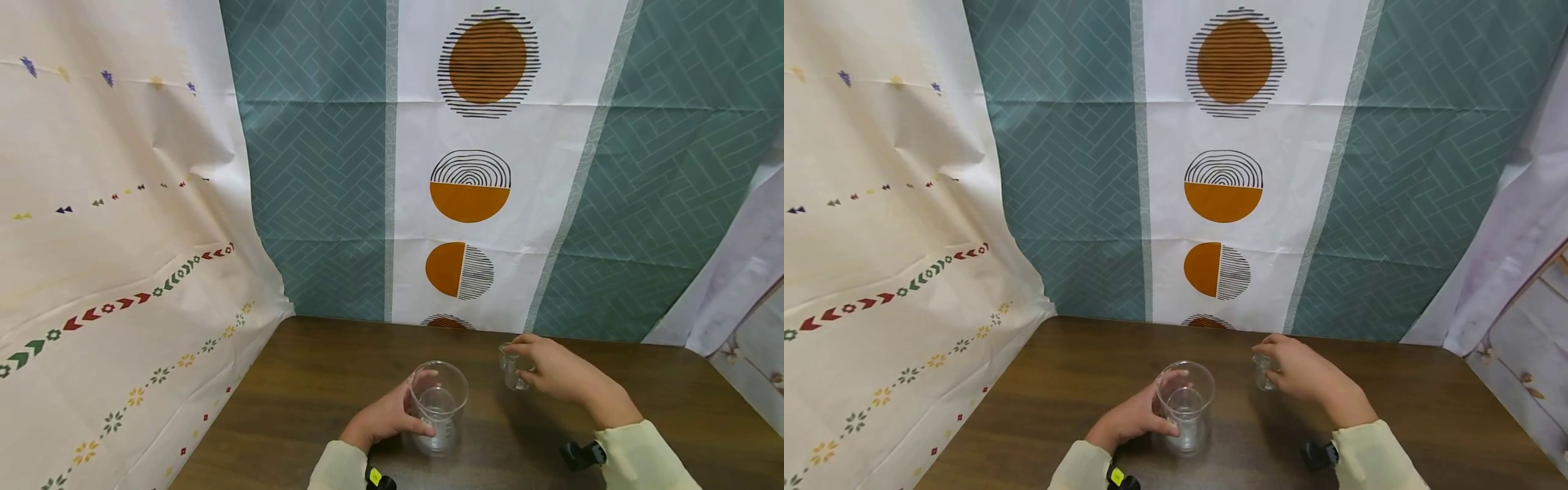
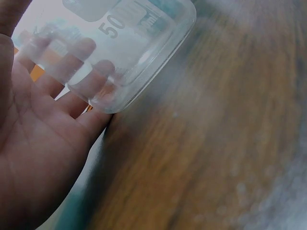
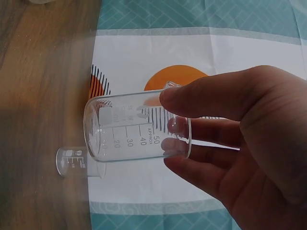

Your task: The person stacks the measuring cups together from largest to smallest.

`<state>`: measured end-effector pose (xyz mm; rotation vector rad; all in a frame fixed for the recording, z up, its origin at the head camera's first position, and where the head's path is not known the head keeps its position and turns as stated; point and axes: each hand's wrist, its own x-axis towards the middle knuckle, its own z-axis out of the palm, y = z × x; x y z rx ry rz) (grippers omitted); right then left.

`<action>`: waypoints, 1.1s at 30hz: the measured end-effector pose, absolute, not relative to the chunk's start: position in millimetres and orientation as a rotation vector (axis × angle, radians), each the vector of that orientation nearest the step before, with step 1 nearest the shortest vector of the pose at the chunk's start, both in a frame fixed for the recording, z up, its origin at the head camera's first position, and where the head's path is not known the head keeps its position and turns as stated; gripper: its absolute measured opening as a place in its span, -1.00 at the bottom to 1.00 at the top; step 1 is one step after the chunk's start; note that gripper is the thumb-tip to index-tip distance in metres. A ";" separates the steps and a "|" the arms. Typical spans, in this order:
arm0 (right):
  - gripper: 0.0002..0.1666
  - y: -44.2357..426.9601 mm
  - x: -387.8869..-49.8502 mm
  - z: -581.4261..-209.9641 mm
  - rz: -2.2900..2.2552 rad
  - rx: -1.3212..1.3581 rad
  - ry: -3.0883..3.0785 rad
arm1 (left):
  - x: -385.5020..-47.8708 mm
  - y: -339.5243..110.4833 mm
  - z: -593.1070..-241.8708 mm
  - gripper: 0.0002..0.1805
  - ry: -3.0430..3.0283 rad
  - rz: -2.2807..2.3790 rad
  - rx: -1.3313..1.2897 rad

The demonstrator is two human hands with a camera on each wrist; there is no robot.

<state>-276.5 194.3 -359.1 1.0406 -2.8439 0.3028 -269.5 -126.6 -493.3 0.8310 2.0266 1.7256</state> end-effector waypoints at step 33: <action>-0.54 182.0 -265.9 -347.3 0.284 1.143 -2.784 | -269.6 -127.0 -492.4 -0.06 2.003 1.720 0.831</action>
